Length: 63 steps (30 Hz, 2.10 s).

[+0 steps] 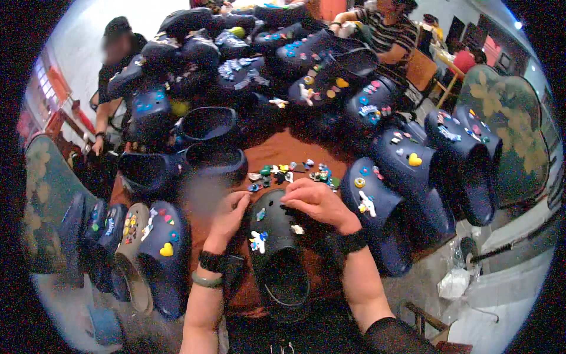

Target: Attaching decorative charms to the holes of plastic clogs.

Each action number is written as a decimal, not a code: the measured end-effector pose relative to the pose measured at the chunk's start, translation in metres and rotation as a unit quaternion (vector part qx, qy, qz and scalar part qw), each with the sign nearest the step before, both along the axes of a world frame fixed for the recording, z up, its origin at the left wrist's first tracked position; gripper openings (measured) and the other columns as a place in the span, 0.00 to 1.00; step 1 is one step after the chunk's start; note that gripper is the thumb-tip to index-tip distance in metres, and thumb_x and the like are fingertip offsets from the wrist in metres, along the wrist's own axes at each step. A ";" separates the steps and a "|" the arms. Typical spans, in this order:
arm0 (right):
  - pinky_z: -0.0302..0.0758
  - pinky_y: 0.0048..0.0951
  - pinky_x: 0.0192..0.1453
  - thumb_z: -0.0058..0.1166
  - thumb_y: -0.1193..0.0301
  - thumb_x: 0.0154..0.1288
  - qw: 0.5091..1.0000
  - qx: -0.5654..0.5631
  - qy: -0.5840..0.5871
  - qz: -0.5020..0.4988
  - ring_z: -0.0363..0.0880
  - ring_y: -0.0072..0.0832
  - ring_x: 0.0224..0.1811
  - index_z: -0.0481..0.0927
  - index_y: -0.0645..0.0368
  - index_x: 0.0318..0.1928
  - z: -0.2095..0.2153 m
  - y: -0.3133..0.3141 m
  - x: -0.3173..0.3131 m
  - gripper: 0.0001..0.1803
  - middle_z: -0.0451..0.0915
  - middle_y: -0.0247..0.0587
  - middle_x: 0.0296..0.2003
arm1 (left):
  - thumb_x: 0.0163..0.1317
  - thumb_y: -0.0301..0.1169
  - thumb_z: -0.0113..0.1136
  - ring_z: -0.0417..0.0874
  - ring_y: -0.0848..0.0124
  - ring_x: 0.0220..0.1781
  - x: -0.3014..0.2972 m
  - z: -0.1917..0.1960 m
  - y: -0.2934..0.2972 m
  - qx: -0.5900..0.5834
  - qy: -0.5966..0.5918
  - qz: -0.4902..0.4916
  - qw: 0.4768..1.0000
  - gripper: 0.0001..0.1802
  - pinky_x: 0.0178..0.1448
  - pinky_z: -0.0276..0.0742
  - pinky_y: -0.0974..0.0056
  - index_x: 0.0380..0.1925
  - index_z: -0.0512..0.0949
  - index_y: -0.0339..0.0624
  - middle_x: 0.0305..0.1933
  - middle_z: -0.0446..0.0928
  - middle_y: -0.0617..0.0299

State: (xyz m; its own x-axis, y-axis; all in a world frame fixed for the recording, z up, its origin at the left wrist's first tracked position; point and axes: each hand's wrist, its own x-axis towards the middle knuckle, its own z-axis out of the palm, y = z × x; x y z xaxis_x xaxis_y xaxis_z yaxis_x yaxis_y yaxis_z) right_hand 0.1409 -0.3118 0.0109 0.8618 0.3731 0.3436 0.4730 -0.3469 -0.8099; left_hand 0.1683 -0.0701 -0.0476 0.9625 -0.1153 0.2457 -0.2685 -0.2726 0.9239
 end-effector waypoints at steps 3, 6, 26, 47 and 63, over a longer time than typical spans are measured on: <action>0.73 0.28 0.50 0.57 0.71 0.63 1.000 -0.001 0.021 0.003 0.78 0.29 0.44 0.83 0.60 0.38 -0.002 -0.002 0.000 0.07 0.80 0.39 0.40 | 0.63 0.33 0.56 0.83 0.63 0.41 0.004 -0.018 0.000 -0.003 -0.024 -0.010 1.000 0.12 0.45 0.76 0.63 0.40 0.80 0.36 0.38 0.82 0.52; 0.71 0.24 0.47 0.61 0.71 0.59 0.994 0.040 0.089 -0.055 0.76 0.25 0.42 0.82 0.62 0.36 -0.010 -0.005 -0.002 0.08 0.79 0.37 0.37 | 0.64 0.30 0.56 0.80 0.73 0.41 0.004 -0.017 -0.011 0.011 -0.035 -0.016 0.999 0.11 0.47 0.75 0.67 0.41 0.80 0.35 0.38 0.82 0.59; 0.68 0.22 0.51 0.57 0.76 0.55 0.889 0.287 0.358 0.014 0.73 0.22 0.45 0.73 0.57 0.34 -0.010 0.016 -0.003 0.07 0.76 0.37 0.50 | 0.61 0.32 0.57 0.82 0.57 0.42 -0.002 -0.008 -0.008 0.030 -0.048 0.011 0.998 0.11 0.46 0.76 0.60 0.38 0.81 0.37 0.38 0.81 0.50; 0.64 0.27 0.61 0.62 0.71 0.57 0.932 0.186 0.309 -0.011 0.70 0.27 0.55 0.76 0.62 0.40 -0.005 0.010 0.002 0.12 0.73 0.42 0.54 | 0.62 0.30 0.57 0.82 0.59 0.40 -0.001 0.000 -0.006 0.015 -0.056 -0.002 0.998 0.09 0.44 0.76 0.62 0.37 0.81 0.37 0.36 0.81 0.51; 0.66 0.22 0.53 0.54 0.74 0.56 0.931 0.235 0.278 -0.008 0.71 0.21 0.47 0.71 0.57 0.35 -0.029 0.016 0.002 0.07 0.75 0.37 0.50 | 0.66 0.44 0.53 0.82 0.69 0.39 -0.011 0.022 -0.009 0.009 0.030 -0.038 0.999 0.18 0.43 0.75 0.64 0.38 0.81 0.40 0.35 0.82 0.56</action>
State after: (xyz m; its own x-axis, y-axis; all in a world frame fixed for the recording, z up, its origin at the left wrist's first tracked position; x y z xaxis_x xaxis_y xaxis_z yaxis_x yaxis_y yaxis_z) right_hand 0.1429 -0.2958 -0.0186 0.9597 0.2788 -0.0353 -0.0668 0.1042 -0.9923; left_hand 0.1576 -0.0796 -0.0259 0.9636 -0.1927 0.1853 -0.2336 -0.2697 0.9342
